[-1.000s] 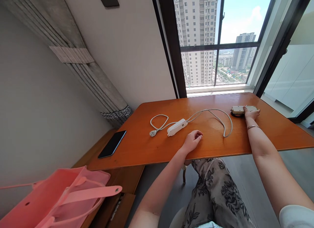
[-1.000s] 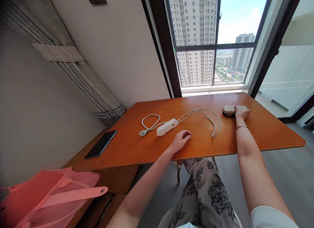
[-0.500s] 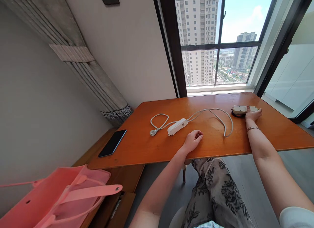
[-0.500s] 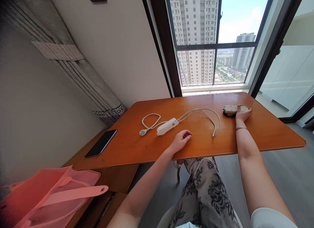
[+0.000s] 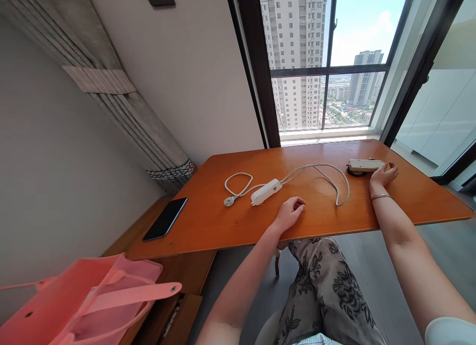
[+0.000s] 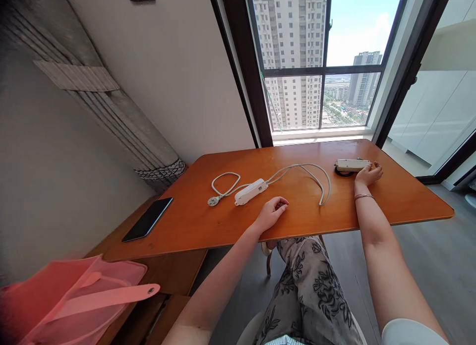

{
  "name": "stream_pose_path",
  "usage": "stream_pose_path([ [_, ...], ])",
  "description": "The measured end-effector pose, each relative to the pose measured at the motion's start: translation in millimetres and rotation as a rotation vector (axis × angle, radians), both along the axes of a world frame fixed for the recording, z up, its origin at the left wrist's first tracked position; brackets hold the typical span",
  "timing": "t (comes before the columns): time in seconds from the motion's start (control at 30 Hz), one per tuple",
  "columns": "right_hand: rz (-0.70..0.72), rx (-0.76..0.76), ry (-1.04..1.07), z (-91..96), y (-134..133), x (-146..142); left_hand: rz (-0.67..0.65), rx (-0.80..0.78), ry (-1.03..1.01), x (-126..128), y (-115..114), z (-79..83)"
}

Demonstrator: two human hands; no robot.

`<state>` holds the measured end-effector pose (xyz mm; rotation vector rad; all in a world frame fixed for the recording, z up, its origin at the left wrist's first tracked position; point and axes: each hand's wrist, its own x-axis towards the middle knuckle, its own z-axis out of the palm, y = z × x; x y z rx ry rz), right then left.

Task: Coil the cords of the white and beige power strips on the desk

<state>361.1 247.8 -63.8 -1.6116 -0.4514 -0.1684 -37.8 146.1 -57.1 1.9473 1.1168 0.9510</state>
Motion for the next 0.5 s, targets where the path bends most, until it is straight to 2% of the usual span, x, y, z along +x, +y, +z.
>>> stream_pose_path([
  [0.1,-0.047,0.015,-0.092,4.8,-6,-12,-0.003,0.002,0.01,0,-1,0.8],
  [0.2,0.029,0.025,-0.328,8.8,-12,-27,-0.005,0.004,0.024,0,-2,1.9],
  [0.3,0.216,0.062,-0.536,10.3,-15,-46,0.004,0.021,0.051,0,-3,2.4],
  [0.37,0.374,0.105,-0.584,9.0,-16,-60,0.006,0.036,0.075,0,-3,2.5],
  [0.43,0.562,0.125,-0.534,5.0,-15,-74,0.002,0.048,0.097,1,-4,2.8],
  [0.5,0.778,0.061,-0.427,-1.3,-14,-86,-0.002,0.055,0.111,1,-5,3.4],
])
